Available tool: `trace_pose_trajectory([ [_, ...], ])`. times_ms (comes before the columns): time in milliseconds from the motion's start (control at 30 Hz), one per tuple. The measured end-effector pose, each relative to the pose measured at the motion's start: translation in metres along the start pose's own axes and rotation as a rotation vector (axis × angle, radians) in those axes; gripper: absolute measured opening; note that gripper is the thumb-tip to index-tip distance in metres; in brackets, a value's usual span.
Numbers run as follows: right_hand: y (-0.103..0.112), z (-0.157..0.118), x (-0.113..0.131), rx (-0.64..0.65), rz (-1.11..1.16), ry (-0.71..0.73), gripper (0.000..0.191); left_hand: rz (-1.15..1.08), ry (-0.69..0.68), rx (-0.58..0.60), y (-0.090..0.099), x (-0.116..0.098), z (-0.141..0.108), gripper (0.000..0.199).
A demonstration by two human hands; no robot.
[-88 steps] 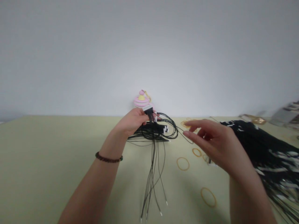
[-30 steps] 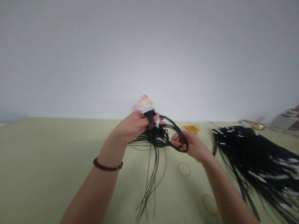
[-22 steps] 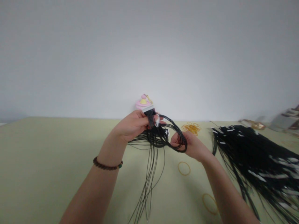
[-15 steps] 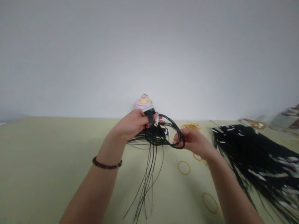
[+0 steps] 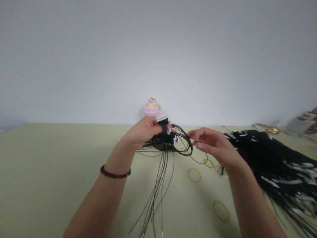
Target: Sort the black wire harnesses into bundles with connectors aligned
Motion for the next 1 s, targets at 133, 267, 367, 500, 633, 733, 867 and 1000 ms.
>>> trace_pose_trajectory([
  [133, -0.01, 0.003, -0.008, -0.018, 0.145, -0.028, 0.021, 0.067, -0.101, 0.049, -0.007, 0.0, 0.0, 0.012],
  [267, -0.02, 0.003, -0.007, 0.166, 0.054, -0.05, 0.025, 0.065, -0.165, 0.059, -0.007, 0.007, 0.006, 0.011],
  [367, -0.02, 0.002, -0.004, 0.172, -0.05, 0.014, 0.026, -0.08, -0.175, -0.03, 0.0, 0.017, 0.014, 0.013],
  [500, -0.012, 0.003, -0.004, 0.078, -0.234, 0.19, 0.027, -0.366, -0.112, -0.205, 0.018, 0.022, 0.021, 0.022],
  [633, -0.005, 0.004, -0.007, -0.02, -0.179, 0.321, 0.025, -0.499, -0.057, -0.354, 0.04, 0.019, 0.022, 0.018],
  [733, -0.005, 0.004, -0.008, -0.009, -0.095, 0.328, 0.011, -0.574, -0.071, -0.386, 0.054, 0.015, 0.02, 0.017],
  [867, -0.001, 0.004, -0.007, 0.156, -0.184, 0.366, 0.006, -0.668, -0.083, -0.362, 0.068, 0.011, 0.017, 0.029],
  [1000, 0.004, 0.004, -0.011, 0.359, -0.305, 0.34, 0.015, -0.761, -0.105, -0.396, 0.083, 0.005, 0.012, 0.035],
])
Point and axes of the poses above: each hand's wrist, its own z-axis towards the middle knuckle, its own y-axis out of the back of the hand, x = y × z, the point moved 1 cm from there along z, towards the middle knuckle, and after that the axes turned 11 degrees about -x, right-handed, at the moved point
